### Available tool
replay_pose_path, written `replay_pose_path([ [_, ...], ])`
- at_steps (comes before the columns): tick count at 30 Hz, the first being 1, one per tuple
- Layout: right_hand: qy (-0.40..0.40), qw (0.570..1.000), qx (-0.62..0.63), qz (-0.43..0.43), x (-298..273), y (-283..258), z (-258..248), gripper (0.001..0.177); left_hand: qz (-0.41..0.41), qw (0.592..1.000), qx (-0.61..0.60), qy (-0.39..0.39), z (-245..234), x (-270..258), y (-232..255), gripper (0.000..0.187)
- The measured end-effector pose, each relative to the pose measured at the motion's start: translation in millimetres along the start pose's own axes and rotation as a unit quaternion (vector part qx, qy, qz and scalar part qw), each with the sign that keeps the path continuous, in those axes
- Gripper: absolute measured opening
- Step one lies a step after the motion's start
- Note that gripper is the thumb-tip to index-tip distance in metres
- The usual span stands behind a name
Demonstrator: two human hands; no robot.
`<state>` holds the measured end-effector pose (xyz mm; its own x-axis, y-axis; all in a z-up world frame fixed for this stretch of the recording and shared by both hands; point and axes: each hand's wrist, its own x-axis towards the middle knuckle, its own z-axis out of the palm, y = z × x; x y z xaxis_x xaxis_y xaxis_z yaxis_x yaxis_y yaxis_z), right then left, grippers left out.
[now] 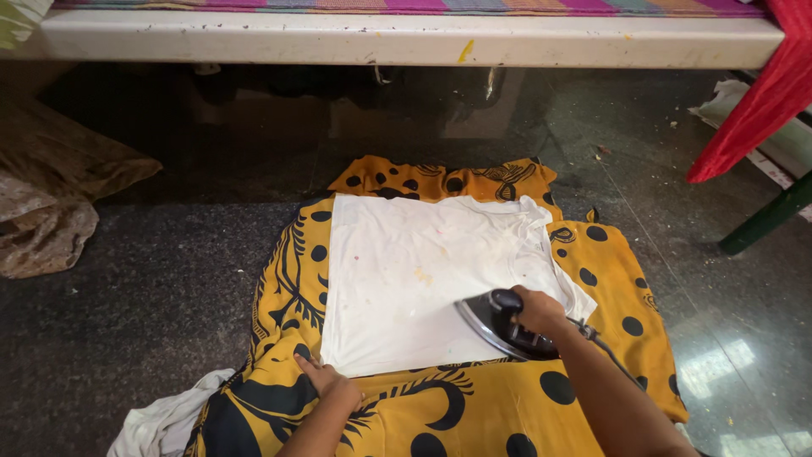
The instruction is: The person irons a white t-shirt laid on a yellow patterned cloth on the floor. They repeatedly smooth the fabric with an iron, occasionally lifting and repositioning the shirt to continue ironing different sections.
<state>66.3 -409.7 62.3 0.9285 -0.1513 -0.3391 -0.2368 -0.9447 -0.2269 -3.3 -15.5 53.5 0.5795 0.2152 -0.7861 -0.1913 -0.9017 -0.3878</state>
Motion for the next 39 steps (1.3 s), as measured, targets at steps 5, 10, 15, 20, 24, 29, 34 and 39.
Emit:
replay_pose_path([
  [5, 0.078, 0.997, -0.027, -0.007, 8, 0, 17, 0.064, -0.007, 0.999, -0.021, 0.036, 6, 5, 2, 0.078],
  [10, 0.026, 0.993, -0.031, -0.115, -9, -40, 22, 0.063, -0.003, 0.999, -0.029, 0.038, 8, 6, 4, 0.076],
  [15, -0.007, 0.975, -0.035, -0.219, -13, -122, 43, 0.061, -0.021, 0.999, -0.001, 0.035, 11, 4, 4, 0.067],
  [20, -0.066, 0.953, -0.031, -0.294, -25, -183, 45, 0.065, -0.038, 0.995, -0.059, 0.069, 15, 4, 3, 0.073],
  [24, -0.038, 0.945, -0.016, -0.324, -34, -182, 40, 0.067, -0.034, 0.997, -0.04, 0.057, 14, 10, 4, 0.073],
  [29, -0.035, 0.982, -0.017, -0.186, -27, -170, 35, 0.063, -0.028, 0.998, 0.007, 0.057, 18, 17, 8, 0.075],
  [34, 0.007, 0.998, 0.055, -0.007, 6, -116, 17, 0.062, -0.027, 0.997, 0.039, 0.058, 23, 27, 13, 0.074],
  [39, 0.113, 0.983, 0.07, 0.129, 39, -49, 17, 0.064, -0.02, 0.998, 0.03, 0.051, 15, 17, 11, 0.075],
])
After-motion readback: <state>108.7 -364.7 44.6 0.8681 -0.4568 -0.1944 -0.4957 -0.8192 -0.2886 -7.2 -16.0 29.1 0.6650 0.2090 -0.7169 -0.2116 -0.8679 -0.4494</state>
